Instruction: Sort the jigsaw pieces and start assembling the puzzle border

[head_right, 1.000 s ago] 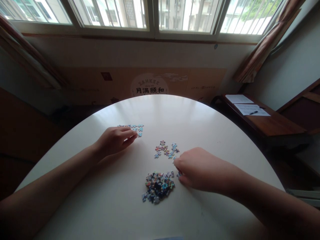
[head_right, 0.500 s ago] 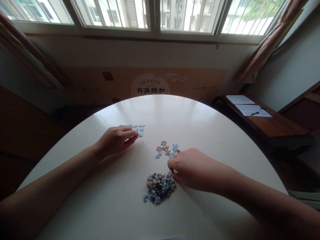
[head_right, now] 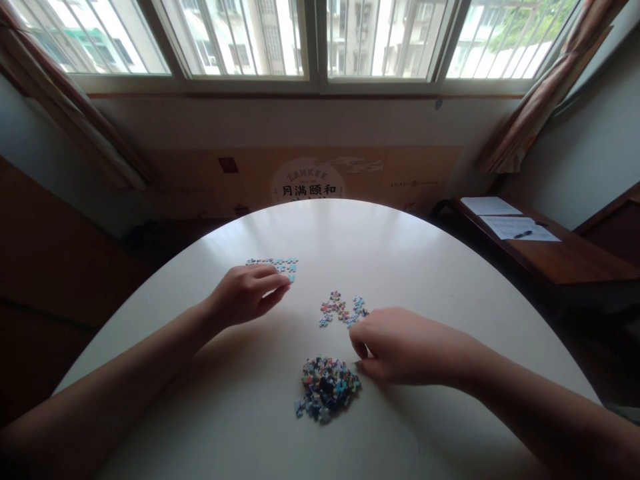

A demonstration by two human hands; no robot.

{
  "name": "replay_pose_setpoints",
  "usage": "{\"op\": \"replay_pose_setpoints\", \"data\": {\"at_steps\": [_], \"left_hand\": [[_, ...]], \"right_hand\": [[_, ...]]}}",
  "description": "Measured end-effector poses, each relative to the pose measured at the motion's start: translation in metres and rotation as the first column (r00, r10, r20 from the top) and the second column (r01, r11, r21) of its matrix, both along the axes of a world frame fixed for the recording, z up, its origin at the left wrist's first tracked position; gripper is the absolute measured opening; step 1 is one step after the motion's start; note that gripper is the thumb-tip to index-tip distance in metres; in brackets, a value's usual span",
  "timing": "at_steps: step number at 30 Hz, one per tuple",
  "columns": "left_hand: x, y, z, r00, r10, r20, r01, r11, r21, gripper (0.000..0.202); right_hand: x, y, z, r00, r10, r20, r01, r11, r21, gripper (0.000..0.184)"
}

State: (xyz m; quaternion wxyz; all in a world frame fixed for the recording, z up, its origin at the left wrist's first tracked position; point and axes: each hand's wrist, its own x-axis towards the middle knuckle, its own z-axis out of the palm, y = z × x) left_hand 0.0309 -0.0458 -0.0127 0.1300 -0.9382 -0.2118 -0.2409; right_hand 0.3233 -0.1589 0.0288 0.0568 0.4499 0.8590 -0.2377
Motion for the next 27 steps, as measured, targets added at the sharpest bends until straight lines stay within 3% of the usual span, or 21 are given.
{"op": "replay_pose_setpoints", "data": {"at_steps": [6,9,14,20,27], "left_hand": [[0.023,-0.036,0.010,0.988,-0.126,0.086,0.129,0.991,-0.025,0.021],[0.033,-0.053,0.013,0.964,-0.177,0.198,0.194,0.978,-0.072,0.014],[0.042,-0.067,0.013,0.947,-0.174,0.270,0.228,0.956,-0.184,0.012],[0.046,-0.068,0.007,0.937,-0.179,0.299,0.256,0.936,-0.242,0.009],[0.048,-0.073,0.010,0.942,-0.203,0.267,0.253,0.952,-0.169,0.009]], "right_hand": [[0.005,0.007,-0.001,0.971,0.006,-0.237,0.006,0.999,0.050,0.008],[0.001,0.009,-0.008,0.910,-0.049,-0.413,0.088,0.993,0.076,0.003],[-0.008,0.009,-0.020,0.780,-0.140,-0.610,0.162,0.987,-0.019,0.009],[-0.011,0.009,-0.025,0.761,-0.117,-0.638,0.186,0.982,0.041,0.010],[-0.016,0.006,-0.026,0.761,-0.077,-0.644,0.169,0.982,0.082,0.008]]}}
